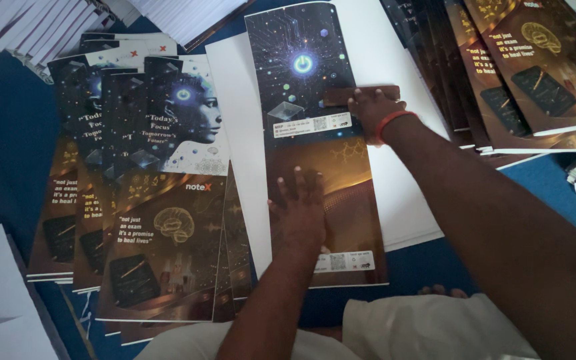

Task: The person sits on the floor and assembles notebooks by placing a printed cover sheet onto a white paper stack, folding the cover over the spine, and pressing the fold with a wooden block. The person repeats this process for multiple notebooks, stacking the finished units to the side.

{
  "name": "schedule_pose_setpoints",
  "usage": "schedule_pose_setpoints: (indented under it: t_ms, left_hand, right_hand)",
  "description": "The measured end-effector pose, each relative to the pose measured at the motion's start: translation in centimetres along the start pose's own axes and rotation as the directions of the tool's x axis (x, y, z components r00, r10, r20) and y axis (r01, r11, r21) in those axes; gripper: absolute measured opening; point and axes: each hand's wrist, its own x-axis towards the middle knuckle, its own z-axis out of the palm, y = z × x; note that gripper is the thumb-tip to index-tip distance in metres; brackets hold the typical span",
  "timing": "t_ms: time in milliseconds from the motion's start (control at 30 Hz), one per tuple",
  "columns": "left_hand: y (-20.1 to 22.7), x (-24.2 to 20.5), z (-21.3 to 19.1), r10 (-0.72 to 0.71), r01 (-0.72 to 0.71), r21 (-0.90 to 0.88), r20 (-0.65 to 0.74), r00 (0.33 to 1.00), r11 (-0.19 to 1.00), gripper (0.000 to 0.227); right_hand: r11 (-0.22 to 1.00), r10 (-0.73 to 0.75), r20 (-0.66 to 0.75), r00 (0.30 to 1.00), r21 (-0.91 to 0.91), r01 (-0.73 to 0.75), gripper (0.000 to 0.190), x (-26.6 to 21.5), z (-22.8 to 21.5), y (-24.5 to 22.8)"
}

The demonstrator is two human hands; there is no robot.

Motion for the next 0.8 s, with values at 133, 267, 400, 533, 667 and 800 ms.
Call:
schedule_pose_setpoints:
  t_ms: [133, 267, 400, 533, 667, 800]
  left_hand:
    - [0.1, -0.3, -0.7, -0.004, 0.005, -0.016, 0.043, 0.999, 1.0, 0.148]
    - [0.1, -0.3, -0.8, 0.001, -0.001, -0.017, 0.027, 1.0, 1.0, 0.15]
    - [0.0, 0.0, 0.3, 0.005, -0.005, -0.001, 0.035, 0.999, 1.0, 0.143]
    - [-0.5, 0.6, 1.4, 0.086, -0.064, 0.094, -0.249, 0.965, 0.994, 0.118]
    - [-0.3, -1.2, -0.8, 0.013, -0.013, -0.011, 0.005, 1.0, 1.0, 0.117]
    - [0.0, -2.5, -2.4, 0.036, -0.04, -0.047, -0.086, 0.996, 0.998, 0.112]
  right_hand:
    - [1.0, -0.021, -0.024, 0.999, 0.014, 0.021, 0.12, 0.3, 0.0, 0.3]
    - [1.0, -0.016, -0.012, 1.0, 0.024, 0.016, 0.125, 0.0, -0.6, 0.1]
    - [1.0, -0.014, 0.004, 1.0, 0.025, 0.013, 0.128, -0.3, -1.2, -0.1]
    - [1.0, -0.019, 0.003, 1.0, 0.016, 0.019, 0.129, -0.2, -1.3, 0.0]
    - [1.0, -0.018, 0.008, 1.0, 0.015, 0.018, 0.128, 0.0, -1.5, -0.1]
    - [1.0, -0.013, 0.03, 0.999, 0.007, 0.013, 0.129, 0.2, -1.8, -0.1]
